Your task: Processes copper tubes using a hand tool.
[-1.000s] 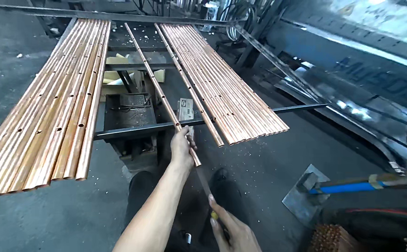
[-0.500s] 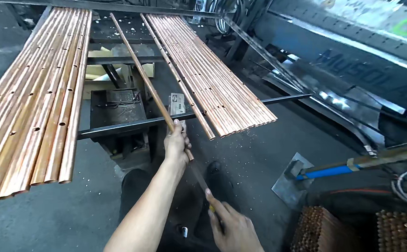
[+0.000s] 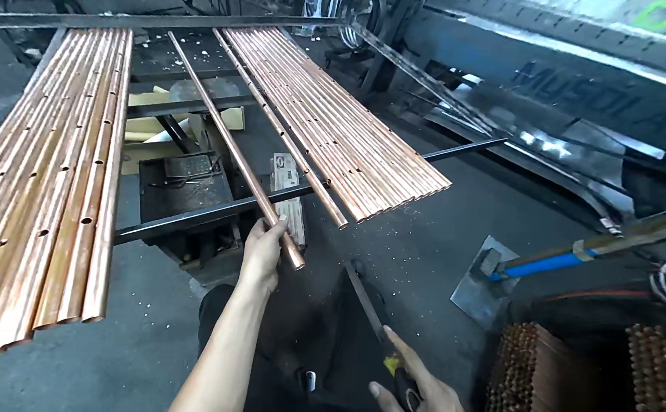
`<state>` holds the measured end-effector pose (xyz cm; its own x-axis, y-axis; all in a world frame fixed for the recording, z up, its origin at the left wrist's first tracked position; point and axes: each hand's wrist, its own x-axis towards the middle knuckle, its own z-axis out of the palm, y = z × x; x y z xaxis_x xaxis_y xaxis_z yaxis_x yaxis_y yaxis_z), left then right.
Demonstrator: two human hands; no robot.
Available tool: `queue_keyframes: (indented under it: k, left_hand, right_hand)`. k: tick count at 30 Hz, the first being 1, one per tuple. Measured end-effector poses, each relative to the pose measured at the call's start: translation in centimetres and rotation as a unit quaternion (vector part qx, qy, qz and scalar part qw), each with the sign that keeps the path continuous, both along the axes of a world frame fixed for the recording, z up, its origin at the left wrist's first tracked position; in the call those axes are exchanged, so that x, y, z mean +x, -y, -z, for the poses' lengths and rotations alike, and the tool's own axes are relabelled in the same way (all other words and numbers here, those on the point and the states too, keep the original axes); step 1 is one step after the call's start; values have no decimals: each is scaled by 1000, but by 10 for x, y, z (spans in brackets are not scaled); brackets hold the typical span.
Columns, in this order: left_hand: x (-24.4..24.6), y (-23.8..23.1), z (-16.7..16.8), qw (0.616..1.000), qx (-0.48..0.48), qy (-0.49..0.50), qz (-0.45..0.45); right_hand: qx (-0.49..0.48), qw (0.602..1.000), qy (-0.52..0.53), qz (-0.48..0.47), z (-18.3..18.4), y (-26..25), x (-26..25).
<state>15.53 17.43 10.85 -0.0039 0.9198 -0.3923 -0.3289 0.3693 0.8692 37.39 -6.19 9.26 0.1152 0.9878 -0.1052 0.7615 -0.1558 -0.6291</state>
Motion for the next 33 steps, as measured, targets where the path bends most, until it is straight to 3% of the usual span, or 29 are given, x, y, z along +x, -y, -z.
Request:
queue_keyframes:
  k: [3,6,11,17,23,26,29,33]
  left_hand:
    - [12,9,6,998,-18,65,-17]
    - [19,14,2,989,-43,120,-71]
    - [21,15,-6,974,-61,165,-140]
    - [21,15,1,962,-45,227,-148]
    - [27,13,3,954,-17,259,-148]
    - [31,12,5,960,-11,240,-142]
    - [29,9,3,974,-41,166,-146]
    - [27,10,1,977,-45,172,-119]
  right_hand:
    - [36,969,-245,12,-16,-13,-18]
    - [76,939,-334,-12,-26,-30,-31]
    - [68,970,-226,-60,-14,-31,-32]
    - [35,989,-96,-103,-15,-27,-31]
    - [106,984,-93,-112,-16,-30,-40]
    - [128,985,-15,-113,-16,-34,-41]
    - [118,987,-10,-113,-10,-33,-42]
    - [140,985,9,-100,-7,-27,-46]
